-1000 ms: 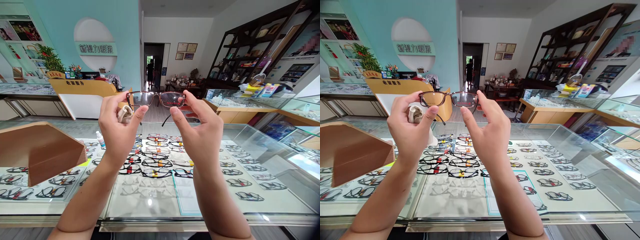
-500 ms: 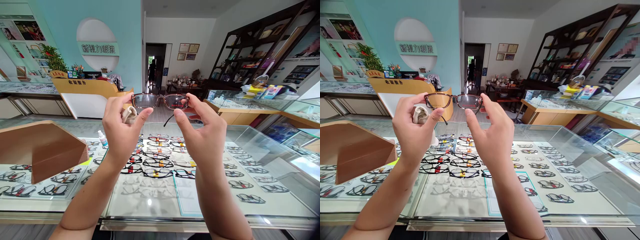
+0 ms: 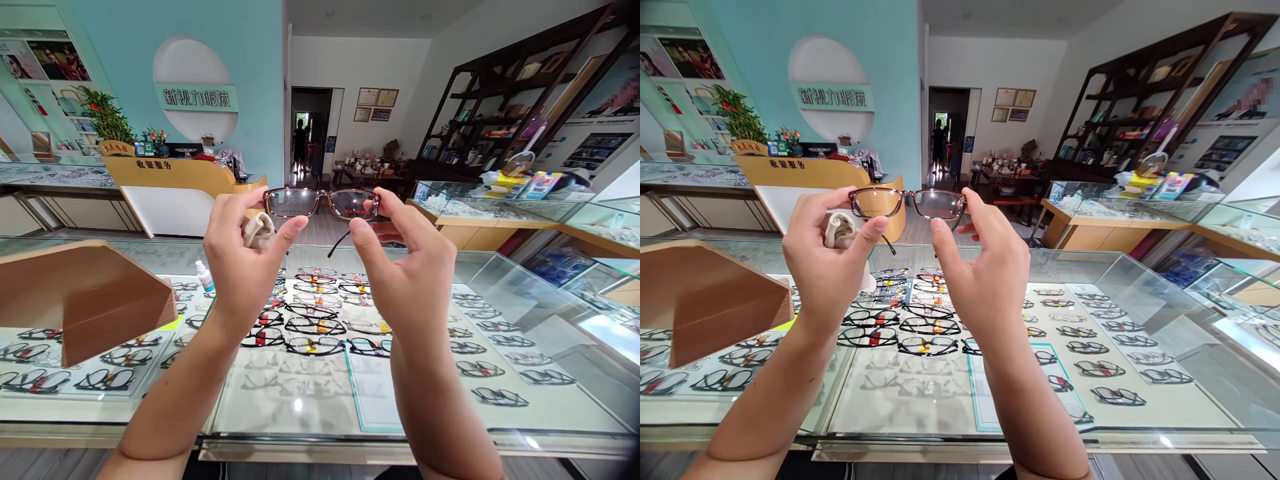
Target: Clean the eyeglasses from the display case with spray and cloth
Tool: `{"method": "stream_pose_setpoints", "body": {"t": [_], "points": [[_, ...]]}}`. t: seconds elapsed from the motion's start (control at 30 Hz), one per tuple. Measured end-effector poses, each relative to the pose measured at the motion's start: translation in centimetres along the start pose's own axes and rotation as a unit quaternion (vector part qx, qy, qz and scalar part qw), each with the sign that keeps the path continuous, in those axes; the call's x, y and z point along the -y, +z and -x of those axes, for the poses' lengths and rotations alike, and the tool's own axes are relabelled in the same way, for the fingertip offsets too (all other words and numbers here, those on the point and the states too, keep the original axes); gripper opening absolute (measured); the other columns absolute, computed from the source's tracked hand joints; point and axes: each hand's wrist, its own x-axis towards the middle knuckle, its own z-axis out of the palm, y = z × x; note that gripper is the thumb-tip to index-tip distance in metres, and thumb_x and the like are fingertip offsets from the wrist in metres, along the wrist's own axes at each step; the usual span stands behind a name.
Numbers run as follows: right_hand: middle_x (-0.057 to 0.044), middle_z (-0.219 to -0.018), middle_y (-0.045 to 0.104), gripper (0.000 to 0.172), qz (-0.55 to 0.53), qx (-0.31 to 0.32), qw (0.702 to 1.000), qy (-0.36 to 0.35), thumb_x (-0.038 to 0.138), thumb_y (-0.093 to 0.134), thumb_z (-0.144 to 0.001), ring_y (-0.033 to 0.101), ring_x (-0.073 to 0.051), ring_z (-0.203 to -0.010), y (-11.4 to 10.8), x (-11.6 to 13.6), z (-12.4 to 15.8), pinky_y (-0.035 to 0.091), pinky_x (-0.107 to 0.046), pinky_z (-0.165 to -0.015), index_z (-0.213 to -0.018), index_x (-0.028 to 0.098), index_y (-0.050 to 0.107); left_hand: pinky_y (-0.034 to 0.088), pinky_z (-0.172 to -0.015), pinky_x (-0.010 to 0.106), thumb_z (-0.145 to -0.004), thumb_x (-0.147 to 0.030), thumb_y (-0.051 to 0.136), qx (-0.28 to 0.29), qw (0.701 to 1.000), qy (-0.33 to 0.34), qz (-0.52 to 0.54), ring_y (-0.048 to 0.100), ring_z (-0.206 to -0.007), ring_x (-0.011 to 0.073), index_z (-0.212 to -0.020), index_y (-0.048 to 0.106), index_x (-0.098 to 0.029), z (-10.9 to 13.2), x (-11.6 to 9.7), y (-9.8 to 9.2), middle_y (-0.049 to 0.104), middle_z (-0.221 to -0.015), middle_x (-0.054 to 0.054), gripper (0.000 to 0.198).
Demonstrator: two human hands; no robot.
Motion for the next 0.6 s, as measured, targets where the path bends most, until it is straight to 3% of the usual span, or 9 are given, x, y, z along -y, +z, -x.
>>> {"method": "stream_pose_setpoints", "body": {"t": [0.37,0.6], "points": [[-0.01,-0.12,0.084,0.044,0.009,0.017,1.0,0.024,0.045,0.067,-0.104,0.077,-0.025,-0.089,0.04,0.1,-0.13,0.066,-0.049,-0.089,-0.142,0.027,0.078,0.063,-0.088,0.045,-0.089,-0.066,0.091,-0.021,0.999,0.024,-0.03,0.07,-0.102,0.0264,-0.117,0.077,-0.031,0.07,-0.46,0.17,0.072,-0.108,0.007,0.047],[-0.009,-0.118,0.085,0.042,0.017,0.027,0.999,0.011,0.048,0.065,-0.106,0.077,-0.025,-0.086,0.1,0.01,-0.08,0.066,-0.048,-0.087,-0.14,0.028,0.078,0.065,-0.085,0.047,-0.087,-0.064,0.093,-0.025,0.999,0.022,-0.027,0.072,-0.105,0.0283,-0.119,0.076,-0.033,0.13,-0.51,0.08,0.071,-0.109,0.008,0.047]]}}
